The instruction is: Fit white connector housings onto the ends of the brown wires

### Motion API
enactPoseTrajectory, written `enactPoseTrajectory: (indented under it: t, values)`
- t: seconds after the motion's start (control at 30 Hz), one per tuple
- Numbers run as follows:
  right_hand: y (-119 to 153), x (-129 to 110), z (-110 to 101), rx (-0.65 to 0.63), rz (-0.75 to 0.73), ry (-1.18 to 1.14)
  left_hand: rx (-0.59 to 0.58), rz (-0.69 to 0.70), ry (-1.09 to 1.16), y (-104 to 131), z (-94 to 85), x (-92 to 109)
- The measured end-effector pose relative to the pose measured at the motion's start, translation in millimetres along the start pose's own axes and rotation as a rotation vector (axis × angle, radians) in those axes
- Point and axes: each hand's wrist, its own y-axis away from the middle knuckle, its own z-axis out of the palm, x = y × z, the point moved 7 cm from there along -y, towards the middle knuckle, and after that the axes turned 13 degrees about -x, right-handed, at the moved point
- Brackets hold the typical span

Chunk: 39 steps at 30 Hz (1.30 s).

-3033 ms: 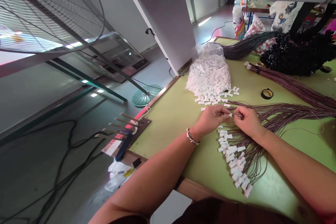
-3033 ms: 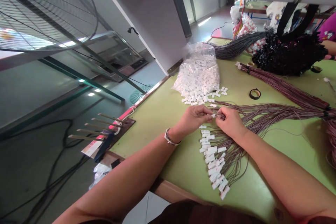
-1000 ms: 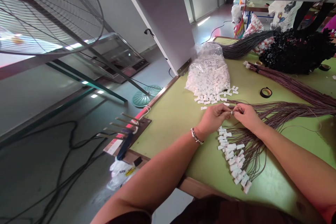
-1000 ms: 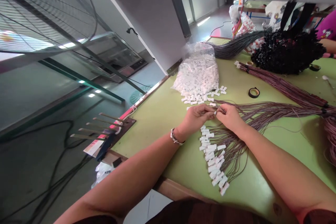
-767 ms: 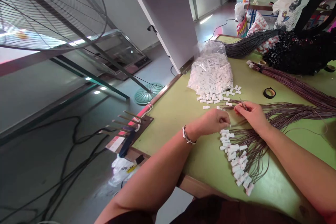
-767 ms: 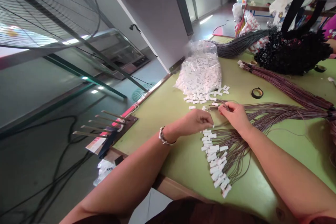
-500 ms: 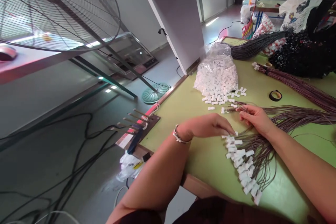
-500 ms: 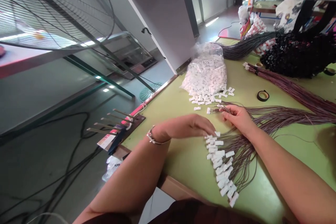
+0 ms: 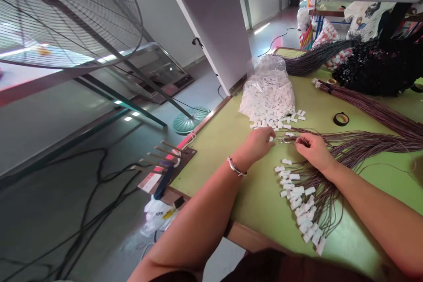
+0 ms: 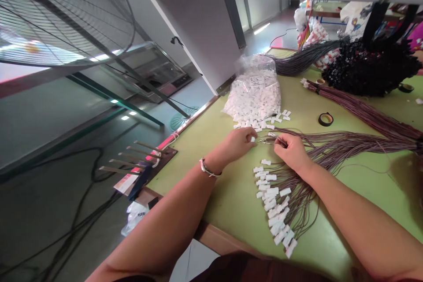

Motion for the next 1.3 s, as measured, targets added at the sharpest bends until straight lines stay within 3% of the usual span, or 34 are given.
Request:
enactPoseTrajectory:
  t: [0.07,0.17,0.3,0.43,0.67,1.3]
  values:
    - [-0.3,-0.3,0.7,-0.001,-0.002,0.004,0.012,-0.038,0.121,2.6,-8.2,-8.2]
    - [-0.4,-0.1,0.2,0.006,-0.011,-0.003,0.05,-0.08,0.517,5.2,-12.6,-18.7]
    - [2.4,-1.7,-2.3,0.029,-0.027,-0.008,-0.011,-0.037,1.062,5.2,5.1,-10.6]
    - [7.4,-5.4,-6.4,0.099,-0.067,0.046,-0.138,0.023,1.361,2.7,28.1,4.4]
    - [9.5,-6.8,-7.5,0.146,-0.079,0.162,-0.219,0.07,1.418,0.9,37.0,8.5]
    - [12.4,-7.6,-8.9,0.197,-0.068,0.315,-0.167,0.151,1.412,0.7,32.9,8.4]
